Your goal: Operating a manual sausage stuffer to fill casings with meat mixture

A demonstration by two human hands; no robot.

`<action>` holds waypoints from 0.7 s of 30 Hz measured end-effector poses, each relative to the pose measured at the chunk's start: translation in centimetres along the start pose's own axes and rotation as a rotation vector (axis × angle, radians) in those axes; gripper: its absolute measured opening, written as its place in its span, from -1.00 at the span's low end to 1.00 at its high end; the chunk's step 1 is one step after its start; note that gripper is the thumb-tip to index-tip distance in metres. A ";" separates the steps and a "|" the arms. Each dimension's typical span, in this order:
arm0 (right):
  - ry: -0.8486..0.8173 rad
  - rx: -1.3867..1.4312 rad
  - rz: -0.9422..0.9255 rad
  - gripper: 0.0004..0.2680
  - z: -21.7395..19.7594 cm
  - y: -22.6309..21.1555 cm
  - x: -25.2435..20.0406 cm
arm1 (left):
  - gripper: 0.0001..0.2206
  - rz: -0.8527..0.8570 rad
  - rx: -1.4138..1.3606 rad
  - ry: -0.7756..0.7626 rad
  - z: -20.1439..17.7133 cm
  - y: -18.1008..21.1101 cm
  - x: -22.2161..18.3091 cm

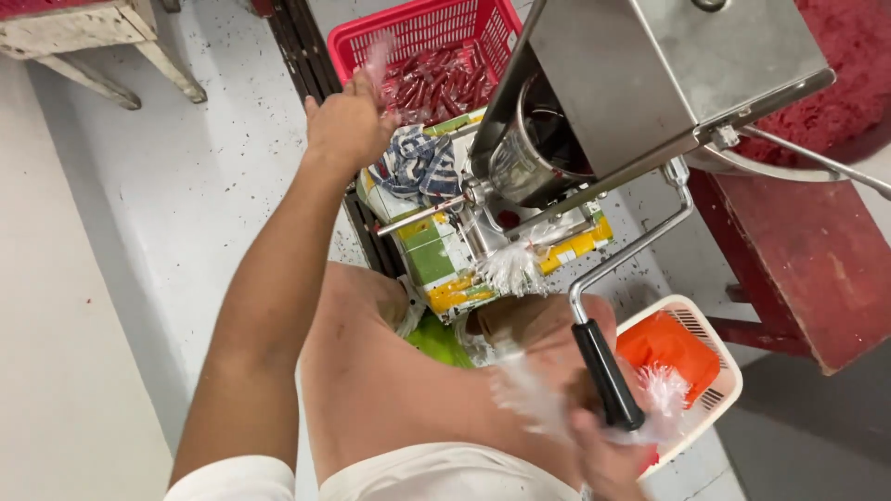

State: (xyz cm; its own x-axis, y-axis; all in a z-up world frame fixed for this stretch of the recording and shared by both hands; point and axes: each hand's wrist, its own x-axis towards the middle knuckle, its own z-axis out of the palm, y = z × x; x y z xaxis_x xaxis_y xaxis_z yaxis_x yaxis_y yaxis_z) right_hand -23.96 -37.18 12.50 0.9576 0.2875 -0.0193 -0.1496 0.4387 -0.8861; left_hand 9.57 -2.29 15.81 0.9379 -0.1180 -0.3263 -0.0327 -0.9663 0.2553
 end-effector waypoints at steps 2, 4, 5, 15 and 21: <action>0.644 -0.682 0.053 -0.47 10.2 0.2 4.2 | -0.09 -0.063 -0.157 -0.007 -2.2 3.0 -3.2; 0.624 -0.259 0.225 -0.59 8.0 7.6 3.5 | -0.32 -0.012 -0.404 -0.079 -0.5 3.9 -6.7; 0.622 0.188 0.408 -0.70 7.6 11.4 2.5 | -0.44 0.056 -0.630 -0.184 0.6 4.4 -8.7; 0.013 0.570 0.649 -0.67 2.6 13.4 8.1 | -0.77 0.207 -1.735 -0.223 16.1 4.2 -21.5; 0.065 0.204 0.336 -0.81 9.3 7.5 10.0 | -0.93 0.226 -1.678 0.218 16.2 3.8 -21.5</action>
State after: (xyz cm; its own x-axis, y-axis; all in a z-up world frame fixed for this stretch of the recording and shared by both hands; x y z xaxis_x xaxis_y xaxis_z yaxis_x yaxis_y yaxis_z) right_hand -17.80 -23.10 10.00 0.8595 0.3923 -0.3277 -0.4969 0.4910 -0.7155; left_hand -16.32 -7.12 9.05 0.9969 -0.0396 -0.0673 0.0772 0.3639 0.9283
